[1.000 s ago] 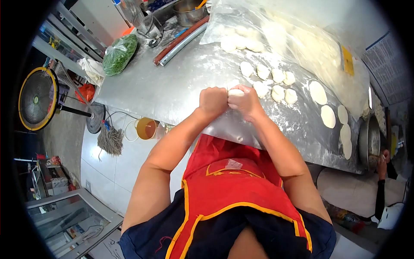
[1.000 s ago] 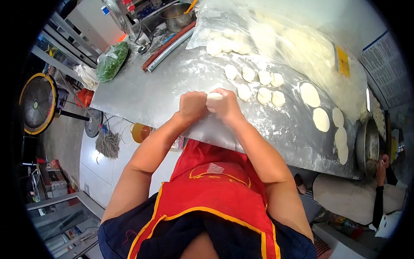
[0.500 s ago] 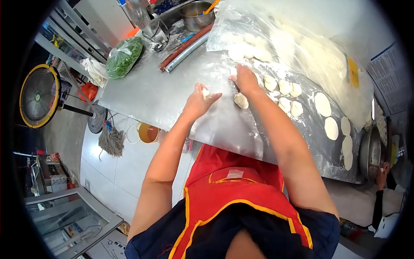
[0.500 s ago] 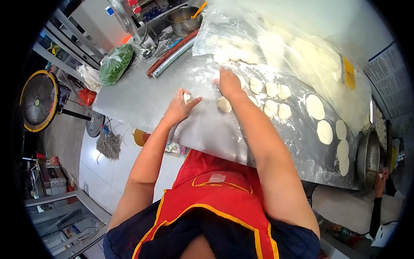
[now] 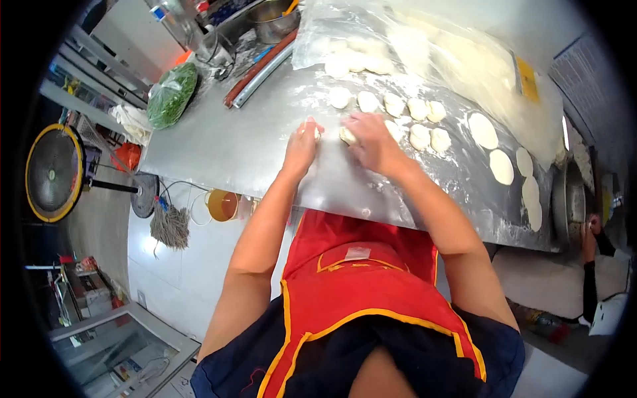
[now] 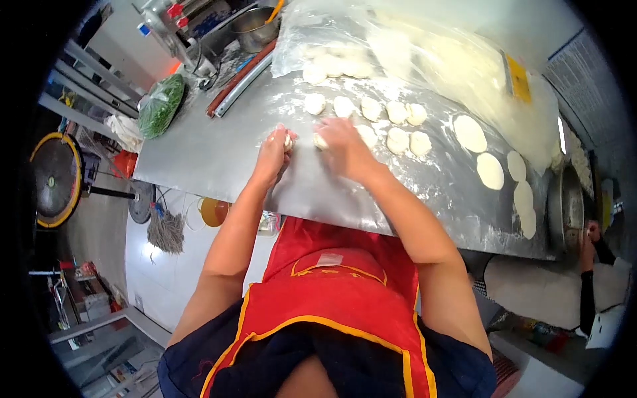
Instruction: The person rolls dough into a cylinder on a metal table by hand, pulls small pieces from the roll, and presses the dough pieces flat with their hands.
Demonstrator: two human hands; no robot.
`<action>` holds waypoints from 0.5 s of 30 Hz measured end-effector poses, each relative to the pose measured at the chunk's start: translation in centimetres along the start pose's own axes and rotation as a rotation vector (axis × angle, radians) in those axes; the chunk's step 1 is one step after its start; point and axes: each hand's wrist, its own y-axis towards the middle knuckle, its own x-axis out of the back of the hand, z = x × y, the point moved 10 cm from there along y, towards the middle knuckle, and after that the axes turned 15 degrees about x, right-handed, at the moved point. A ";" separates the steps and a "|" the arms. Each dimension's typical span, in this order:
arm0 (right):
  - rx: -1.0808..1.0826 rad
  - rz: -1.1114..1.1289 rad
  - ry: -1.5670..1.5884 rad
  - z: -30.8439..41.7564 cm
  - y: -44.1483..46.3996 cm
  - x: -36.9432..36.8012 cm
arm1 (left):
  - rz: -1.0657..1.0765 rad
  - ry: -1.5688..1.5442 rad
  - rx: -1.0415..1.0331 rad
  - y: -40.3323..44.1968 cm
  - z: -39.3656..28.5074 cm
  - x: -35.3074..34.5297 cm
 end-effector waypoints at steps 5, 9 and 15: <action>-0.069 0.051 -0.240 -1.1 -1.4 -2.0 | -0.294 0.295 -0.205 -1.9 -2.2 0.8; -0.232 0.009 -0.243 -2.8 -3.6 -0.5 | -0.405 0.483 -0.463 -2.1 -2.1 0.7; -0.233 -0.132 -0.161 -2.2 -4.8 1.8 | -0.410 0.529 -0.434 -2.4 -2.2 0.0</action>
